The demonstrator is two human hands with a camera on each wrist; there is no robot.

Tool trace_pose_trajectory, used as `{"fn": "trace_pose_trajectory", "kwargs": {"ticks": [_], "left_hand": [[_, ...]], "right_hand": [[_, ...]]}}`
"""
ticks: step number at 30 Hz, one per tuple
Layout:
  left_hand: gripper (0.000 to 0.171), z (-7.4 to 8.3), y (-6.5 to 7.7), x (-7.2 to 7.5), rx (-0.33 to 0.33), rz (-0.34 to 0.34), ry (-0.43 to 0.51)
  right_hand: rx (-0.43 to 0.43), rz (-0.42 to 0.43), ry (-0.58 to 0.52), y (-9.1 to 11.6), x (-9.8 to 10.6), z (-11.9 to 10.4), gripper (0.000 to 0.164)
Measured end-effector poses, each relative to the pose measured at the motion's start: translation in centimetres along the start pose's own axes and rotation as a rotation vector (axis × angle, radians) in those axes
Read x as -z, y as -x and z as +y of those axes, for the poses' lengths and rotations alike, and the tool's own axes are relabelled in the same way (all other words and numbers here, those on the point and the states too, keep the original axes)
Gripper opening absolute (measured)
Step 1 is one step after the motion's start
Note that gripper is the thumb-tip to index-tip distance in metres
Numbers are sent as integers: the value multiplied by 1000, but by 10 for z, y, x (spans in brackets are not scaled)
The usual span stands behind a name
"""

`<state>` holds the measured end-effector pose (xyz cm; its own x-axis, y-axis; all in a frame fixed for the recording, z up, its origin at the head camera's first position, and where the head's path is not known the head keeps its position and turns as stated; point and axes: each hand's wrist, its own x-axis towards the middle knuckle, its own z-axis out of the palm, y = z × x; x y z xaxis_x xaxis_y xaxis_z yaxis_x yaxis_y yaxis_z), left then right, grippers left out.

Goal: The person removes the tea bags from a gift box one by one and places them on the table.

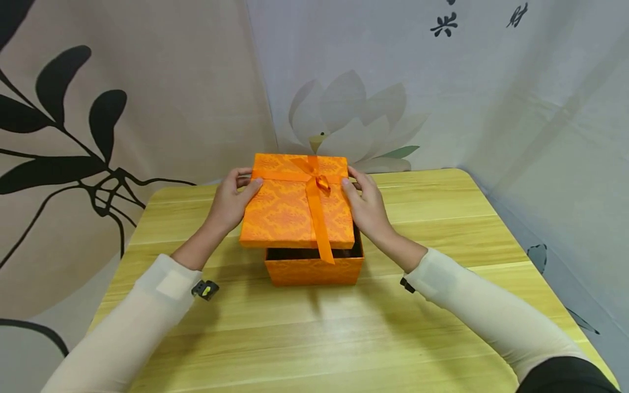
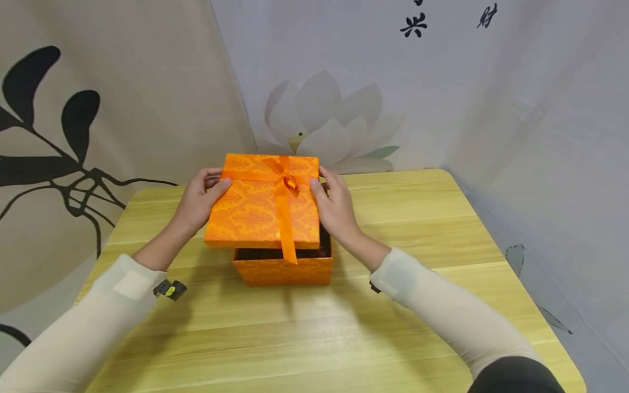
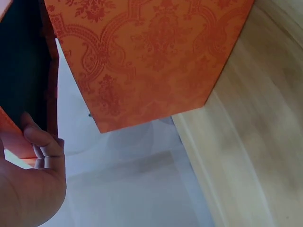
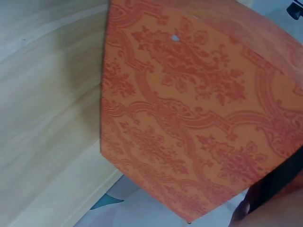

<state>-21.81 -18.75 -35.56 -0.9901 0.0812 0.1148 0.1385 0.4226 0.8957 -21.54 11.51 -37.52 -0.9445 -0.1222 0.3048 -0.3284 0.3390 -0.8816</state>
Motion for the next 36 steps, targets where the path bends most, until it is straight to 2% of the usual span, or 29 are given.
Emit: {"fn": "trace_pose_trajectory", "kwargs": {"ticks": [4,11,15,19,28,36], "left_hand": [[64,-3,1,11,22,11,7],[65,-10,5,33,32,44,-6],[64,-14,8,44,26,71,-28],[63,-19,10,57,28,88,-12],[63,-31,17,82,55,144,-37],[65,-44,26,104,104,138,-46]], "right_hand": [[-4,-47,14,-2,-5,-7,57],[-54,-166,-44,-5,-16,-21,64],[-65,-210,-50,-7,-23,-29,67],[-76,-242,-41,-11,-32,-38,67],[-144,-336,-48,-16,-52,-56,72],[-194,-430,-76,-18,-71,-66,75]]}}
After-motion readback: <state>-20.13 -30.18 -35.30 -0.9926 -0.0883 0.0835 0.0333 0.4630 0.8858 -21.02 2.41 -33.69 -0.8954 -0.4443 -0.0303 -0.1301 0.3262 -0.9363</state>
